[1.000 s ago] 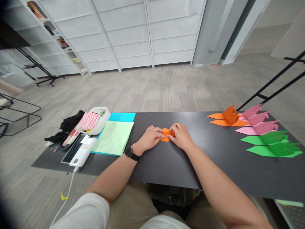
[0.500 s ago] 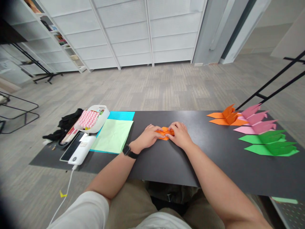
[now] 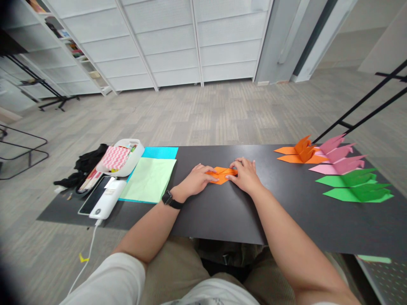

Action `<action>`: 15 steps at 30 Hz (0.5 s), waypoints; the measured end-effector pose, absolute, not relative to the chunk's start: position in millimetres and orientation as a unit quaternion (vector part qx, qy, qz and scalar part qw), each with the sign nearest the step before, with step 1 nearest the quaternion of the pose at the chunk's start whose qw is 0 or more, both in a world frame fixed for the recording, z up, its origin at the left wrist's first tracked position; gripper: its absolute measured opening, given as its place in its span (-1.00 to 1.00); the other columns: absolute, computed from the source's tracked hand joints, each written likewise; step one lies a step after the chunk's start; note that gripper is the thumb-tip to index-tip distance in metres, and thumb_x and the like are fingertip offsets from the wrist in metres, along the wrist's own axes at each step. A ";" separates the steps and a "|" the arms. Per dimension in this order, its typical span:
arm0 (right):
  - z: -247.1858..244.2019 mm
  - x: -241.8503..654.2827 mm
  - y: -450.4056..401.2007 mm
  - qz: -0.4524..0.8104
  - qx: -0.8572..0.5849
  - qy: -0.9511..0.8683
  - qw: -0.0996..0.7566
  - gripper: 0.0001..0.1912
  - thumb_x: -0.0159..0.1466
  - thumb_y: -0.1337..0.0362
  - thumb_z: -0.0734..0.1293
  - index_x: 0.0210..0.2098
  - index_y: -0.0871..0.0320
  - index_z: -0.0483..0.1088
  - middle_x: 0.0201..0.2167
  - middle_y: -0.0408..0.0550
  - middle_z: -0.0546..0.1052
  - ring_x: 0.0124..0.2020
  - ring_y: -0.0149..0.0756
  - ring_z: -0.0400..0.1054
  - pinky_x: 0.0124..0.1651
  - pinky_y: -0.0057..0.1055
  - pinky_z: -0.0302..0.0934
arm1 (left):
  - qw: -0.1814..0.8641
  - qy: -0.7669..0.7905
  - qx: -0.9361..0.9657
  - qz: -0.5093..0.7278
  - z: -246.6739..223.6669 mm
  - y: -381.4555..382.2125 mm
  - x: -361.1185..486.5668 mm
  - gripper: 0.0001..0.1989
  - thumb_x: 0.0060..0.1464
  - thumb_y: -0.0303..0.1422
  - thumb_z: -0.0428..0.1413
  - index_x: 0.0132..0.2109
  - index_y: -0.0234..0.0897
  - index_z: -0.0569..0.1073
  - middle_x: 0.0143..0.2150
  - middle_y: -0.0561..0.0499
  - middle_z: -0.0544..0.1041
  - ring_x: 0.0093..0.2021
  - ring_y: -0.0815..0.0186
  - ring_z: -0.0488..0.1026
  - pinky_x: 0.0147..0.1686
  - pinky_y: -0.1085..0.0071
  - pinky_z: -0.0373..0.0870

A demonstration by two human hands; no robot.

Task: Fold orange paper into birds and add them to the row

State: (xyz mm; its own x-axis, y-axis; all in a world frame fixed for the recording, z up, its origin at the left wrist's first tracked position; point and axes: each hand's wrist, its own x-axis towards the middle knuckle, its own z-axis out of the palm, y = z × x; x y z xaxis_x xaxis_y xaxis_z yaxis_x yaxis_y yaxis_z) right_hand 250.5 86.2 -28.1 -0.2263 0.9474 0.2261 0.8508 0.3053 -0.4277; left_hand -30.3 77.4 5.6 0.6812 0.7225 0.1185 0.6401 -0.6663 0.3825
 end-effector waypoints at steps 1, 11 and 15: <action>-28.3 254.0 86.9 0.108 -0.584 -0.773 0.221 -0.67 0.28 0.00 0.46 -0.02 -0.03 0.51 0.21 0.12 0.43 0.35 0.19 0.29 0.41 0.60 -0.11 | 0.159 0.375 0.904 0.130 4.6 77.9 -30.9 -0.56 0.40 -0.51 0.05 0.11 0.14 0.68 0.31 0.07 0.53 0.28 0.16 0.40 0.46 -0.08 0.15; -16.9 253.0 85.6 0.110 -0.550 -0.789 0.250 -0.66 0.38 -0.03 0.39 0.07 -0.11 0.61 0.30 0.09 0.43 0.47 0.23 0.17 0.48 0.56 -0.27 | 0.151 0.373 0.909 0.109 7.8 75.9 -31.1 -0.54 0.41 -0.51 0.05 0.16 0.16 0.66 0.33 0.06 0.51 0.29 0.14 0.40 0.49 -0.16 0.10; -19.5 236.5 82.2 0.108 -0.539 -0.808 0.210 -0.68 0.37 0.03 0.42 0.08 -0.19 0.65 0.35 0.05 0.40 0.50 0.26 0.11 0.48 0.57 -0.27 | 0.146 0.374 0.911 0.097 10.8 75.8 -31.7 -0.54 0.42 -0.49 0.05 0.17 0.18 0.65 0.35 0.05 0.50 0.31 0.15 0.40 0.50 -0.15 0.10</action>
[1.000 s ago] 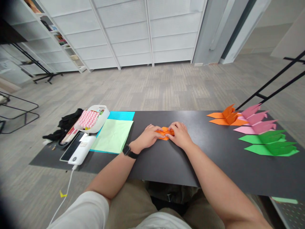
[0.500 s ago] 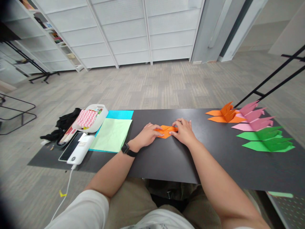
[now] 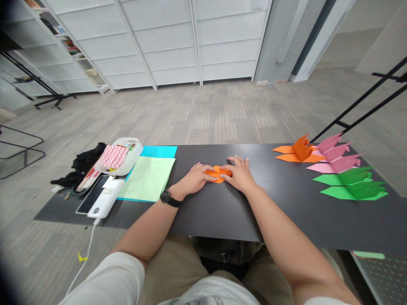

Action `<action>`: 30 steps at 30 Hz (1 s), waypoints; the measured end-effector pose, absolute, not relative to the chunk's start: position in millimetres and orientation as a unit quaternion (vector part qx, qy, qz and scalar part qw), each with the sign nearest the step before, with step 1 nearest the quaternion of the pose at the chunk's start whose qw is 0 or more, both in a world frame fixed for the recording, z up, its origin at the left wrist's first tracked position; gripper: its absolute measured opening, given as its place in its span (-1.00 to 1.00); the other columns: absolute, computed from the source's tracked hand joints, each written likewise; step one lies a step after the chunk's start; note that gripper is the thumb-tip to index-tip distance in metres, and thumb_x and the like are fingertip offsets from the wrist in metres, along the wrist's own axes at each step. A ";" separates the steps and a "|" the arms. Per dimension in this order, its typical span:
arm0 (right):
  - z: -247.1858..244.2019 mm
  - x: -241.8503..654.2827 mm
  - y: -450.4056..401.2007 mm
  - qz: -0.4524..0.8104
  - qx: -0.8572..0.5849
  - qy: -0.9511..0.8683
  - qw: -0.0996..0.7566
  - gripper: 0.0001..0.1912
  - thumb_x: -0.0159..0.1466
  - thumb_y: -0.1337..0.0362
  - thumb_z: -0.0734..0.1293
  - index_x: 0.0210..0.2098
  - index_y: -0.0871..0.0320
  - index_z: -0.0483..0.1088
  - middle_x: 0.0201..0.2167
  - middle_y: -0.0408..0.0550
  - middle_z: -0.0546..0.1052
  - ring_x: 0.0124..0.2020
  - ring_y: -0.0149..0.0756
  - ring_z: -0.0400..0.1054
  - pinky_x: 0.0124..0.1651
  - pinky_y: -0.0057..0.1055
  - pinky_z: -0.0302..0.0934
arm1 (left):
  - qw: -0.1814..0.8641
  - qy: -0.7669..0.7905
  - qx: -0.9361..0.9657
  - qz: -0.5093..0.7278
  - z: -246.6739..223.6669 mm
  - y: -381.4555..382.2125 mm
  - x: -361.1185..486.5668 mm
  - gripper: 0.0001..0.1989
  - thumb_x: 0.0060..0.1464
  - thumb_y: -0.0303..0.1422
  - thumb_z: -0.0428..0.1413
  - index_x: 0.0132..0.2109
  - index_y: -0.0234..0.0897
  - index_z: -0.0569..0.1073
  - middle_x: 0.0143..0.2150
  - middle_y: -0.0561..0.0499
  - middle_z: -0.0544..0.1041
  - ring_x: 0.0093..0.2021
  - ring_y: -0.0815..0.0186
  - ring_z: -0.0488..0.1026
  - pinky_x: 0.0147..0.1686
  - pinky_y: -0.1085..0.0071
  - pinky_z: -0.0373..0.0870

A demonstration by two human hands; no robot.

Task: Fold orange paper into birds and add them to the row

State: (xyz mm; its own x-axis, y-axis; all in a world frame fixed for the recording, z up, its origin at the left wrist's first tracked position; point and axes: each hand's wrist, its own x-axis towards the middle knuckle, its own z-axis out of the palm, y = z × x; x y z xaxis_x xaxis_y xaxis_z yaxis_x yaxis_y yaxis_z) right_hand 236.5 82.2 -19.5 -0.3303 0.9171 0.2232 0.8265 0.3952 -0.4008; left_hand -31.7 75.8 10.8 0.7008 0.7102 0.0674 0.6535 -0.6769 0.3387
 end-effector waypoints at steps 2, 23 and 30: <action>-21.5 234.3 82.6 0.113 -0.545 -0.807 0.197 -0.69 0.37 0.03 0.44 0.08 -0.20 0.65 0.37 0.05 0.38 0.51 0.28 0.10 0.47 0.58 -0.23 | 0.153 0.374 0.910 0.098 12.1 76.7 -33.2 -0.55 0.42 -0.49 0.06 0.17 0.18 0.65 0.34 0.05 0.51 0.30 0.16 0.41 0.50 -0.15 0.11; -20.8 235.6 84.9 0.122 -0.550 -0.804 0.190 -0.69 0.33 0.05 0.48 0.07 -0.19 0.66 0.38 0.05 0.37 0.51 0.27 0.09 0.46 0.57 -0.19 | 0.149 0.406 0.890 0.143 44.7 64.4 -56.3 -0.84 0.29 -0.24 0.25 -0.15 0.00 0.76 0.33 0.04 0.56 0.28 0.07 0.47 0.50 -0.22 0.09; -19.6 234.3 83.7 0.110 -0.532 -0.815 0.201 -0.68 0.32 0.05 0.48 0.06 -0.18 0.66 0.37 0.05 0.39 0.50 0.26 0.12 0.47 0.57 -0.19 | 0.147 0.376 0.886 0.229 23.9 73.0 -32.6 -0.81 0.38 -0.34 0.19 0.03 -0.16 0.69 0.13 -0.05 0.67 0.12 0.20 0.56 0.26 0.15 0.41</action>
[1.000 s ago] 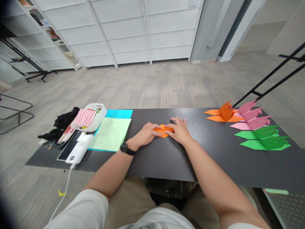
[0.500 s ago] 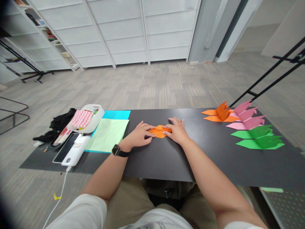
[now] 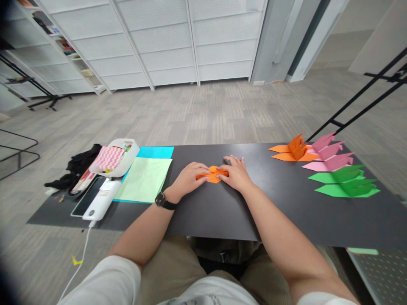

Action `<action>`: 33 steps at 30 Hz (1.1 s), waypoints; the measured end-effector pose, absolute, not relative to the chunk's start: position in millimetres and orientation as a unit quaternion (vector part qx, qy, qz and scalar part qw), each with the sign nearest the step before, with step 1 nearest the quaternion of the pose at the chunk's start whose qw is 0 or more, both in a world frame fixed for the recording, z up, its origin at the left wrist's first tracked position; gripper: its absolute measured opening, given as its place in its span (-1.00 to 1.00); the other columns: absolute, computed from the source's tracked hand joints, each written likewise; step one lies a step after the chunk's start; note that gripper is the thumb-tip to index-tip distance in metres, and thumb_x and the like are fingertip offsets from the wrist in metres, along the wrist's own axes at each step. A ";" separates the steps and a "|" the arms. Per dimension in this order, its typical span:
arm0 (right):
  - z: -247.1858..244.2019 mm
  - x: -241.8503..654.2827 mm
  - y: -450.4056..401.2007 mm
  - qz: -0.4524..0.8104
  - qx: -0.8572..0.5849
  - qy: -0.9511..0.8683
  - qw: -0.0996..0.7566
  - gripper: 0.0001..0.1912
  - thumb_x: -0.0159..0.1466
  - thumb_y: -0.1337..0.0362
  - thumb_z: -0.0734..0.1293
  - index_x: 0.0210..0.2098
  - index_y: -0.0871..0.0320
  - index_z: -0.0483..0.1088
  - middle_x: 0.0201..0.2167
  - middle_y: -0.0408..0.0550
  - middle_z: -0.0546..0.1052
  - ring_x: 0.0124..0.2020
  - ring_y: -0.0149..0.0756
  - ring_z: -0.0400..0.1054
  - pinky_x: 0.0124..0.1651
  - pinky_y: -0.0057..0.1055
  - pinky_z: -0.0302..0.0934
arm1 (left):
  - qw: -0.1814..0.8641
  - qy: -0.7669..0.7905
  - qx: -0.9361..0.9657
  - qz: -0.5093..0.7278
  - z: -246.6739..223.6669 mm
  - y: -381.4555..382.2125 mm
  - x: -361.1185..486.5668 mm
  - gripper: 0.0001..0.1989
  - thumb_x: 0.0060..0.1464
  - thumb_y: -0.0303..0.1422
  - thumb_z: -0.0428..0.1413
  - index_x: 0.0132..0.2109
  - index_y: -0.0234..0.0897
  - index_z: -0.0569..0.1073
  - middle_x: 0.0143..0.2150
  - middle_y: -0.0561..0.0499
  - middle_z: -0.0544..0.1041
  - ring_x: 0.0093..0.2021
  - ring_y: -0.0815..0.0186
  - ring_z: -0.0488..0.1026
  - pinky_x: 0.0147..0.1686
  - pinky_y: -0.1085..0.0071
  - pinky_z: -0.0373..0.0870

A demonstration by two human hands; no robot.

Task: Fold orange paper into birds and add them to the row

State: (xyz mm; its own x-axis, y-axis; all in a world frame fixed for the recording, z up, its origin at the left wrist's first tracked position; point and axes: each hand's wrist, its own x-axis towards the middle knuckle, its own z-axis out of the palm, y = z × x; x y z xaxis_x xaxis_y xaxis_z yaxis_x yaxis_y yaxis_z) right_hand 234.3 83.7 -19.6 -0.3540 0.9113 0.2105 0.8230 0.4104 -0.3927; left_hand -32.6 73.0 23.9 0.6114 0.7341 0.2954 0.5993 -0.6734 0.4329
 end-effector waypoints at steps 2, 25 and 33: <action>-19.9 233.2 83.1 0.105 -0.526 -0.818 0.208 -0.68 0.31 0.06 0.49 0.06 -0.19 0.66 0.37 0.03 0.40 0.49 0.24 0.14 0.48 0.56 -0.19 | 0.145 0.368 0.896 0.201 17.6 73.5 -25.5 -0.76 0.36 -0.31 0.22 0.12 -0.14 0.65 0.17 -0.05 0.65 0.14 0.18 0.54 0.27 0.15 0.40; -8.3 256.2 78.1 0.155 -0.447 -0.858 0.199 -0.63 0.32 0.20 0.42 0.10 -0.18 0.62 0.29 -0.06 0.51 0.40 0.07 0.30 0.53 0.42 -0.11 | 0.103 0.363 0.915 0.145 16.8 66.7 -19.2 -0.69 0.39 -0.18 0.17 0.15 -0.15 0.66 0.20 -0.13 0.59 0.16 0.06 0.49 0.28 0.05 0.40; -5.1 254.4 84.6 0.158 -0.419 -0.862 0.237 -0.79 0.41 0.15 0.36 -0.10 -0.09 0.68 0.11 -0.01 0.61 0.14 -0.06 0.49 0.39 0.15 0.22 | 0.110 0.359 0.913 0.159 15.4 68.6 -22.2 -0.60 0.36 -0.13 0.22 0.20 -0.22 0.62 0.23 -0.15 0.58 0.19 0.05 0.48 0.31 0.09 0.38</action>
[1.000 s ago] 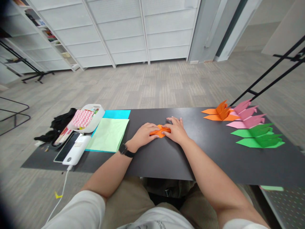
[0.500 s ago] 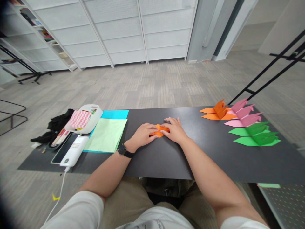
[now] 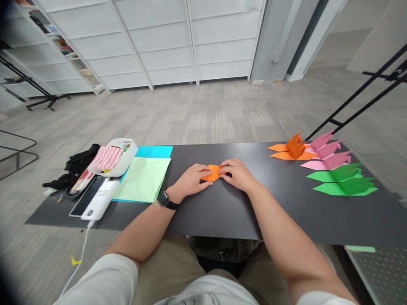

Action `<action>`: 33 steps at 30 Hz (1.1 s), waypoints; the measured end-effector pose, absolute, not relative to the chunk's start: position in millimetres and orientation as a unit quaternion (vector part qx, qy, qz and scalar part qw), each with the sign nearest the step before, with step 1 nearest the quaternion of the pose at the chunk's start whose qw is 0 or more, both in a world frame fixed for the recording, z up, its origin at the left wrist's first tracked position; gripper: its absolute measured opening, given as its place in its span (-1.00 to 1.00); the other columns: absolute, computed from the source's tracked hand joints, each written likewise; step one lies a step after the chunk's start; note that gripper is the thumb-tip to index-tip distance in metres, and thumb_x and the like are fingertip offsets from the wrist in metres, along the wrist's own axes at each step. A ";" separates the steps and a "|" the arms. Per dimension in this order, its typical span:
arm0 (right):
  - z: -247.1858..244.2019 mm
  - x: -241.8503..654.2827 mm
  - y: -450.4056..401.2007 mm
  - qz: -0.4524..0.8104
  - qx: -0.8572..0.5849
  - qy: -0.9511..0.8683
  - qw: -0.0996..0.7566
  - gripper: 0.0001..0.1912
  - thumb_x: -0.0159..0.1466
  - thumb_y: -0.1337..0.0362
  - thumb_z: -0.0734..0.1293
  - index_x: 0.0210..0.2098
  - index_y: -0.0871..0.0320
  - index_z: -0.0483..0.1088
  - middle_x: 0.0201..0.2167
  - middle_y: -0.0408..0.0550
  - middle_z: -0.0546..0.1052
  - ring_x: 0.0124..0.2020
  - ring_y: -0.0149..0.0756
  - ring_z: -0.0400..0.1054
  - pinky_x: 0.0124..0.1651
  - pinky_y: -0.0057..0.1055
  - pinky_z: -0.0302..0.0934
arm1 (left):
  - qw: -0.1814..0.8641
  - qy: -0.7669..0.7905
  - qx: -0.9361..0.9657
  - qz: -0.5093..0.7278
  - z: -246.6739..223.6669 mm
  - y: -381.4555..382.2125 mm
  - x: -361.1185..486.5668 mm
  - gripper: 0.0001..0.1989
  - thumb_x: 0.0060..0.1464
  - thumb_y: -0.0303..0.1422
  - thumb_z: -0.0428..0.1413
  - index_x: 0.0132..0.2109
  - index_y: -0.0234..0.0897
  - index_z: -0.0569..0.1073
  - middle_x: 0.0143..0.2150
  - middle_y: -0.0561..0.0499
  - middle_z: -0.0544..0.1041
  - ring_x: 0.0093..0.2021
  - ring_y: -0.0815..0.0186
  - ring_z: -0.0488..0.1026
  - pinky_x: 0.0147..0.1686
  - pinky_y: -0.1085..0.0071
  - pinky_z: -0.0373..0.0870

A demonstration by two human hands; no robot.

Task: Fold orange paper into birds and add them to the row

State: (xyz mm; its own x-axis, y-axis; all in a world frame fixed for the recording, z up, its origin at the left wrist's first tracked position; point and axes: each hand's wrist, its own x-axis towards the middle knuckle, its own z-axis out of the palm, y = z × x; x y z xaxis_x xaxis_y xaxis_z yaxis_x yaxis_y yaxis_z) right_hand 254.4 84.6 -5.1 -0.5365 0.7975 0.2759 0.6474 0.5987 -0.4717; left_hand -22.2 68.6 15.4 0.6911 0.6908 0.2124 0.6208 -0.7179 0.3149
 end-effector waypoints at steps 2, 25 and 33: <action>-0.5 253.1 85.2 0.159 -0.415 -0.859 0.253 -0.77 0.44 0.13 0.34 -0.13 -0.08 0.68 0.06 0.00 0.63 0.10 -0.07 0.50 0.32 0.07 0.30 | 0.110 0.359 0.912 0.166 14.8 69.1 -22.5 -0.58 0.34 -0.11 0.25 0.21 -0.23 0.60 0.23 -0.14 0.57 0.19 0.06 0.47 0.32 0.11 0.38; 4.4 235.6 72.8 0.288 -0.442 -0.701 0.480 -0.32 0.31 -0.01 0.50 0.35 -0.05 0.33 0.09 0.05 0.59 0.04 -0.05 0.56 0.23 0.00 0.46 | 0.288 0.487 0.731 0.381 31.5 66.7 -16.2 -0.87 0.32 -0.37 0.17 -0.07 -0.23 0.61 -0.10 0.00 0.69 -0.08 0.22 0.61 0.05 0.30 0.51; -6.6 222.9 75.7 0.448 -0.433 -0.626 0.468 -0.39 0.23 -0.02 0.55 0.19 0.00 0.43 -0.06 0.00 0.65 -0.07 -0.10 0.60 0.12 -0.06 0.52 | 0.430 0.413 0.690 0.409 26.0 62.0 -8.8 -0.69 0.28 -0.32 0.22 0.14 -0.24 0.55 0.10 -0.07 0.67 0.10 0.17 0.62 0.18 0.26 0.50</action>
State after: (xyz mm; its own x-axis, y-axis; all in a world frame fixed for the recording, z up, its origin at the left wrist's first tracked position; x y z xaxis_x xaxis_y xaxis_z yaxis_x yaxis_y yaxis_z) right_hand 222.9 75.7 -6.6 -0.1859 0.9624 0.1983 0.1230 0.2230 -0.9670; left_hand -8.8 62.0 26.0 0.3235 0.9228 0.2093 0.2183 -0.2880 0.9324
